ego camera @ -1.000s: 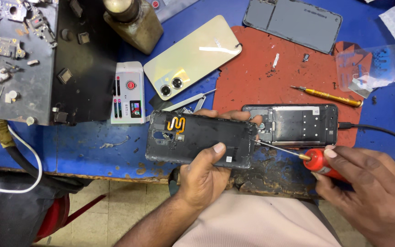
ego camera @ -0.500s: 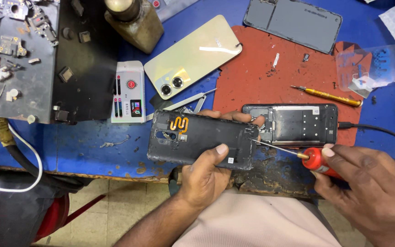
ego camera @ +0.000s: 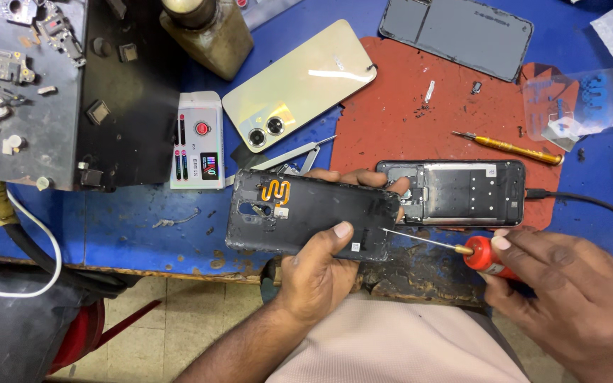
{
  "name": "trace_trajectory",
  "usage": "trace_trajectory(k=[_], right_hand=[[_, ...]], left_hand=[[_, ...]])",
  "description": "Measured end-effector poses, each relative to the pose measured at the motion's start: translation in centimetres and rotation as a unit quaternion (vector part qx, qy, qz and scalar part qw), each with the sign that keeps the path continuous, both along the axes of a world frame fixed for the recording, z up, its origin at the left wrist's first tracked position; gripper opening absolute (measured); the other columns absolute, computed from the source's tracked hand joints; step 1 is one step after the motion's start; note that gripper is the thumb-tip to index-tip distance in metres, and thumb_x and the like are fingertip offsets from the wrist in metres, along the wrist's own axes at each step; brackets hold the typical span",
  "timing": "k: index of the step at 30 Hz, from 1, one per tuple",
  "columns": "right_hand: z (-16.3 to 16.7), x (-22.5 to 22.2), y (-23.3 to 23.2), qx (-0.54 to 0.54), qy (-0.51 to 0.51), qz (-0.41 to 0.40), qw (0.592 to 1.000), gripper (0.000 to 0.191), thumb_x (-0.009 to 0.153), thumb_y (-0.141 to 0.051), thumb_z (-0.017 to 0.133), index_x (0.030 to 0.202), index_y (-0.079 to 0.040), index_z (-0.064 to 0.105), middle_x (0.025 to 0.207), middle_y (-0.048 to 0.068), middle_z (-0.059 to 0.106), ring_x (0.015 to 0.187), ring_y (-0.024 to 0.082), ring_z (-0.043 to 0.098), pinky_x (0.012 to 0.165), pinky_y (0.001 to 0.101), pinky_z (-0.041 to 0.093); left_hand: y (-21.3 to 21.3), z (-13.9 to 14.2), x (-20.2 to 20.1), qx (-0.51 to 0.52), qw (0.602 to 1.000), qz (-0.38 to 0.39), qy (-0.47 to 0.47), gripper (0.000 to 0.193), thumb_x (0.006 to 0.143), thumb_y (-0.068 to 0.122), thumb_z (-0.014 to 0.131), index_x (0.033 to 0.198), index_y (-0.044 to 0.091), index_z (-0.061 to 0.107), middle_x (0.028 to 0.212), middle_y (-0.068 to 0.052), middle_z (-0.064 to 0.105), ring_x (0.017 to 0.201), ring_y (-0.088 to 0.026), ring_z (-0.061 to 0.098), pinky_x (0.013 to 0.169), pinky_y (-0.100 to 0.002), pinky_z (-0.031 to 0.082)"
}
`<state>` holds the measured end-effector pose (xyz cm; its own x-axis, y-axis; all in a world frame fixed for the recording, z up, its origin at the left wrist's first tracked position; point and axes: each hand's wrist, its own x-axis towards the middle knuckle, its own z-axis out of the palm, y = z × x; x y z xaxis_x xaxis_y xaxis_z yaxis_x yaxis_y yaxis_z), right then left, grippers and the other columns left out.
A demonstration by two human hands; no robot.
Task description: The person uses a red hot air gun to heat the back cover of a disassembled smartphone, then aligns and presses the cover onto the phone body. They use a yellow screwdriver to tighten screws along the bottom edge and a black utility knife to pry and separate the back cover again.
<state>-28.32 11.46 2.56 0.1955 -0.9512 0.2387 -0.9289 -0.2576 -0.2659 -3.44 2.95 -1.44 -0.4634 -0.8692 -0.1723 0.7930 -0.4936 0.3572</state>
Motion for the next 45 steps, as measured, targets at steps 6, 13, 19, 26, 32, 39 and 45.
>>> trace_trajectory(k=[6, 13, 19, 26, 32, 39, 45], right_hand=[[-0.6, -0.5, 0.6, 0.001, -0.011, 0.02, 1.0, 0.039, 0.071, -0.009, 0.089, 0.104, -0.001, 0.069, 0.098, 0.013, 0.074, 0.082, 0.025, 0.07, 0.072, 0.0361, 0.059], [-1.0, -0.5, 1.4, 0.021, -0.01, 0.033, 0.999, 0.045, 0.068, -0.016, 0.09, 0.105, -0.002, 0.069, 0.099, 0.012, 0.074, 0.084, 0.026, 0.071, 0.072, 0.0365, 0.059], [-1.1, 0.4, 2.2, 0.039, -0.028, 0.016, 0.999, 0.052, 0.065, -0.017, 0.09, 0.11, -0.003, 0.069, 0.1, 0.011, 0.074, 0.086, 0.026, 0.072, 0.073, 0.037, 0.059], [-1.4, 0.9, 2.6, 0.011, -0.015, -0.025, 1.0, 0.055, 0.065, -0.018, 0.089, 0.113, -0.001, 0.068, 0.102, 0.014, 0.073, 0.087, 0.028, 0.072, 0.072, 0.0362, 0.06], [-1.9, 1.4, 3.0, 0.009, -0.047, -0.036, 0.998, 0.051, 0.068, -0.015, 0.088, 0.112, -0.001, 0.068, 0.102, 0.014, 0.073, 0.086, 0.027, 0.072, 0.072, 0.0369, 0.061], [-2.3, 1.7, 3.5, 0.004, -0.076, -0.038, 0.996, 0.048, 0.068, -0.016, 0.088, 0.11, -0.001, 0.069, 0.104, 0.015, 0.073, 0.088, 0.029, 0.073, 0.073, 0.0383, 0.061], [-2.6, 2.2, 4.1, 0.054, -0.064, -0.066, 0.994, 0.05, 0.064, -0.015, 0.087, 0.109, -0.002, 0.071, 0.104, 0.016, 0.074, 0.088, 0.029, 0.073, 0.075, 0.04, 0.061]], left_hand=[[0.0, -0.1, 0.1, -0.004, 1.0, -0.001, 0.004, 0.045, 0.097, 0.001, 0.047, 0.139, 0.015, 0.037, 0.142, -0.022, 0.05, 0.15, -0.048, 0.042, 0.123, -0.061, 0.042], [-0.1, -0.4, 0.1, 0.003, 1.0, 0.005, 0.011, 0.046, 0.097, 0.001, 0.047, 0.14, 0.016, 0.038, 0.141, -0.019, 0.049, 0.152, -0.048, 0.039, 0.127, -0.061, 0.038], [0.1, -0.6, -0.1, 0.022, 0.999, 0.025, 0.026, 0.046, 0.097, 0.003, 0.05, 0.141, 0.014, 0.04, 0.141, -0.018, 0.048, 0.152, -0.05, 0.038, 0.126, -0.061, 0.036], [0.1, -0.7, -0.9, -0.021, 0.995, 0.072, 0.072, 0.045, 0.101, 0.007, 0.056, 0.143, 0.016, 0.044, 0.14, -0.017, 0.052, 0.152, -0.046, 0.039, 0.129, -0.065, 0.031], [0.2, -0.4, -1.5, -0.044, 0.988, 0.095, 0.117, 0.045, 0.104, 0.007, 0.058, 0.146, 0.016, 0.046, 0.132, -0.013, 0.054, 0.142, -0.036, 0.047, 0.13, -0.063, 0.026], [0.1, 0.2, -1.9, -0.049, 0.986, 0.105, 0.122, 0.043, 0.103, 0.007, 0.059, 0.144, 0.015, 0.046, 0.128, -0.011, 0.054, 0.139, -0.035, 0.049, 0.13, -0.063, 0.026], [-0.5, 0.8, -1.6, -0.071, 0.986, 0.115, 0.098, 0.04, 0.102, 0.007, 0.062, 0.139, 0.012, 0.046, 0.127, -0.012, 0.055, 0.14, -0.036, 0.049, 0.129, -0.063, 0.03]])
